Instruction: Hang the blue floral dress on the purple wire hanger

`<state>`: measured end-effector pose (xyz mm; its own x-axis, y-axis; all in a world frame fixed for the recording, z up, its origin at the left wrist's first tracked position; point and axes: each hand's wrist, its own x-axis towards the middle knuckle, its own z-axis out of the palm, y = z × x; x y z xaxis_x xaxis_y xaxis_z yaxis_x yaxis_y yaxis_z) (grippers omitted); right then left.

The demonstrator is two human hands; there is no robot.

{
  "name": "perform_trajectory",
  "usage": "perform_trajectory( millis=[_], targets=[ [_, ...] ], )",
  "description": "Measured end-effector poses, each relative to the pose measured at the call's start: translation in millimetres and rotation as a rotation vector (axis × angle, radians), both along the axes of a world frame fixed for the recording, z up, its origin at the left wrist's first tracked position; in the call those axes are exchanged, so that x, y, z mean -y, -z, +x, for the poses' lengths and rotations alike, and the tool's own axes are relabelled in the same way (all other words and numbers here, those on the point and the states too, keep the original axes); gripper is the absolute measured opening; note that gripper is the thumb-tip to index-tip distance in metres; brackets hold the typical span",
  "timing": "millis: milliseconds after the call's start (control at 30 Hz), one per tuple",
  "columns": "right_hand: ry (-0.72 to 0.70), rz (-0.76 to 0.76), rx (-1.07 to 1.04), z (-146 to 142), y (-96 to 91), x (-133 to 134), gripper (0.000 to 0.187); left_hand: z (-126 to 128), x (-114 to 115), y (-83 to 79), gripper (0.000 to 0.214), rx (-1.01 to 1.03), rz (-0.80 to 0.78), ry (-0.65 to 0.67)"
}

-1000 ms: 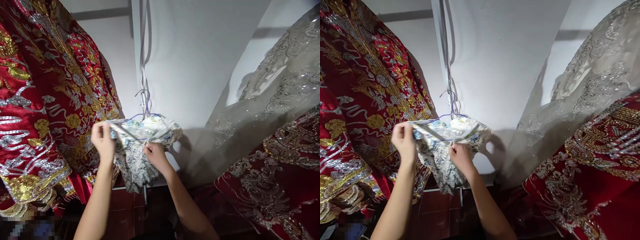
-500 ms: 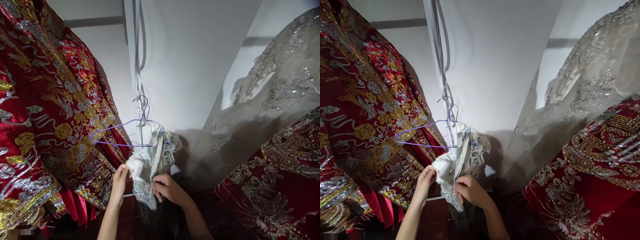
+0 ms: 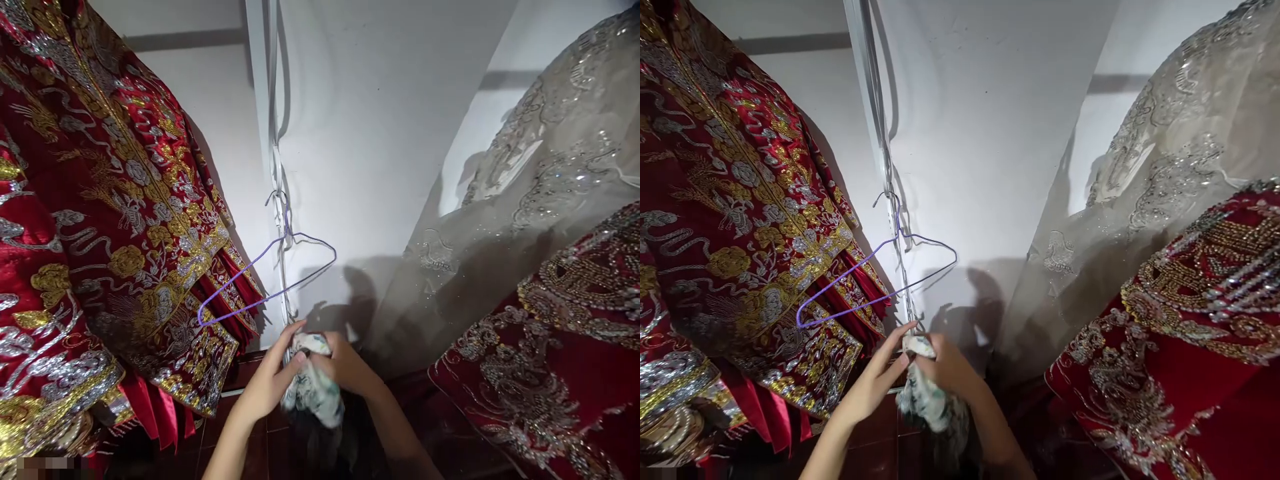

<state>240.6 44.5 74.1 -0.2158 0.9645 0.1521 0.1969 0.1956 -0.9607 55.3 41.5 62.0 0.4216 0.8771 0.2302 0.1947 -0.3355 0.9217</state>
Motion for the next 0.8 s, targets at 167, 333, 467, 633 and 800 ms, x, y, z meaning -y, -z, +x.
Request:
perform_trajectory(
  millis=[167,333,467,633,800],
  targets=[
    [0.258,0.334,-0.026,14.7,-42.9,-53.8,0.036,-29.4,8.7,15.7,0.027,-0.224,-0.028,0.068],
    [0.27,0.223,0.032,2.2,-24.2,-107.7,0.024,-73.2,-0.1,18.9,0.03,-0.4,0.028,-0.128],
    [0.329,0.224,0.145,10.7,-5.1,-112.7,0.01,-119.5,-15.8,16.8,0.031,-0.501,-0.029,-0.171],
    [0.373,0.321,0.304,36.9,-13.0,-97.8,0.011,-141.5,-44.0,-31.7,0.015,-0.48,0.299,-0.378],
    [0.347,0.34,0.325,35.2,-20.5,-82.4,0.013,-106.7,-71.6,-98.3,0.022,-0.471,0.528,-0.324]
  ],
)
